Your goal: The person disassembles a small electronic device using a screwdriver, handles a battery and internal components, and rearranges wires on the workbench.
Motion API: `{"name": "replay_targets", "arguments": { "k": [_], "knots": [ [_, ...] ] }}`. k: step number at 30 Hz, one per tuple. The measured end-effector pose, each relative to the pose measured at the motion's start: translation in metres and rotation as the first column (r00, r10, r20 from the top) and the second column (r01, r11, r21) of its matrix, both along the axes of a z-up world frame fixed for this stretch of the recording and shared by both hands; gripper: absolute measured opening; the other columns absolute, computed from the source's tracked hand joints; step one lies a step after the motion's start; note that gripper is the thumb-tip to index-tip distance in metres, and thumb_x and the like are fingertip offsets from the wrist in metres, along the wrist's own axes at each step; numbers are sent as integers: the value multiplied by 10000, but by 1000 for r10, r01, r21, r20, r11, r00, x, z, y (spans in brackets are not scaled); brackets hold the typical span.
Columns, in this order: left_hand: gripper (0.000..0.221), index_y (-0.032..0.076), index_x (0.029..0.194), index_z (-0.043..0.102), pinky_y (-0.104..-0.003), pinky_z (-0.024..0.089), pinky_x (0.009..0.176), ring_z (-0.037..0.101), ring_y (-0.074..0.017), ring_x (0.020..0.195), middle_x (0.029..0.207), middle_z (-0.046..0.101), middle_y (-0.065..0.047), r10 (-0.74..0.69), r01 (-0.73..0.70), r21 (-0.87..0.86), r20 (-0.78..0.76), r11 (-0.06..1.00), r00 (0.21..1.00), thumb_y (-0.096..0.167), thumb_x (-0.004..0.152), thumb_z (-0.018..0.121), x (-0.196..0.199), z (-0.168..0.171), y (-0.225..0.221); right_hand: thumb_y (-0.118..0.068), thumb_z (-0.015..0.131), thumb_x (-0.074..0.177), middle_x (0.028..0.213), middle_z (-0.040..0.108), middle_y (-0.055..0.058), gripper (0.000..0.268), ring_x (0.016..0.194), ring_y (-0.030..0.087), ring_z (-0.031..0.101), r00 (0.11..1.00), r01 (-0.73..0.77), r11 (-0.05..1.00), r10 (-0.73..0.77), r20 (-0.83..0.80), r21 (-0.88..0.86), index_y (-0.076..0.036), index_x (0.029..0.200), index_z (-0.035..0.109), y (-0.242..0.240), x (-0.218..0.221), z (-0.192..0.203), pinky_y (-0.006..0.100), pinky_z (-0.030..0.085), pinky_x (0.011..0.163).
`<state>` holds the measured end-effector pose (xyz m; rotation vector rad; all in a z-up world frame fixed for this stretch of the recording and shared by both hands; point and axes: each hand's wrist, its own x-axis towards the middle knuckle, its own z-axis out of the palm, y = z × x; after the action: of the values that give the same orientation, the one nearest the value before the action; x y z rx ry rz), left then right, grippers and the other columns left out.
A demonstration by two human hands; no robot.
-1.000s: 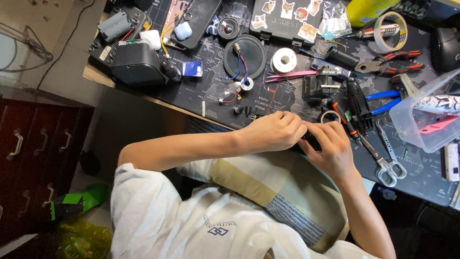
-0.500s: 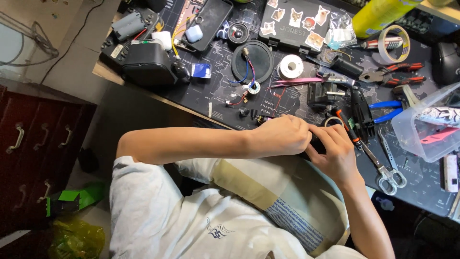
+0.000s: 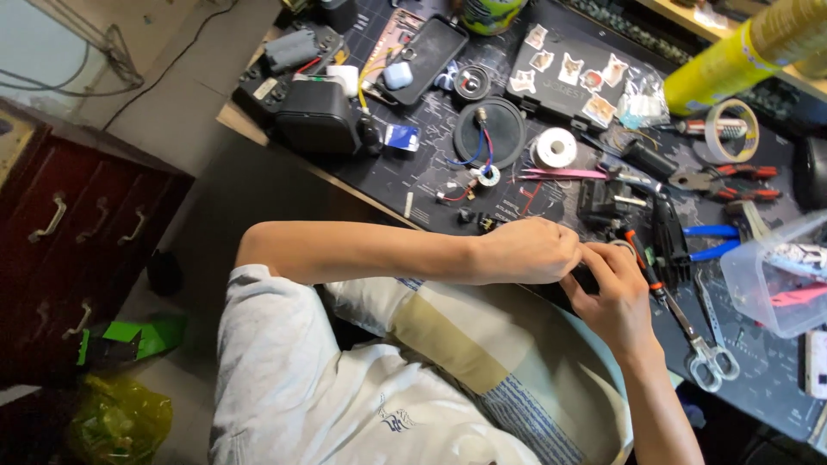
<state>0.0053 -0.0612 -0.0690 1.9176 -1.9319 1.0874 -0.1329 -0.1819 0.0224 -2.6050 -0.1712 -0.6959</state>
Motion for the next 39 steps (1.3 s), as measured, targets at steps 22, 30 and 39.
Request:
{"name": "replay_targets", "arguments": {
  "k": [22, 30, 39],
  "knots": [
    [247, 138, 938, 741, -401, 496, 562, 606, -228, 785, 873, 653, -63, 51, 23, 254, -283, 967, 958, -100, 887, 696, 207, 214, 173, -124, 925, 941, 1310, 719, 248, 567, 1187, 356, 707, 997, -71, 995, 67, -48, -71, 81, 1433, 731, 2, 2, 4, 459, 596, 1126],
    [153, 6, 1059, 792, -513, 603, 773, 778, -348, 935, 1101, 829, -153, 642, -465, 445, -577, 765, 505, 110, 1144, 720, 313, 197, 335, -167, 903, 965, 1326, 732, 225, 591, 1177, 327, 696, 994, -109, 983, 105, -32, -145, 54, 1477, 710, 7, 8, 15, 463, 595, 1059],
    [169, 97, 970, 810, -518, 566, 736, 748, -342, 907, 986, 805, -117, 434, -340, 271, -570, 901, 697, 217, 1087, 797, 342, 166, 268, -272, 859, 1007, 1330, 742, 221, 560, 1055, 346, 679, 998, -64, 978, 68, 13, -197, 49, 1444, 721, 6, 13, 30, 472, 545, 945]
  ]
}}
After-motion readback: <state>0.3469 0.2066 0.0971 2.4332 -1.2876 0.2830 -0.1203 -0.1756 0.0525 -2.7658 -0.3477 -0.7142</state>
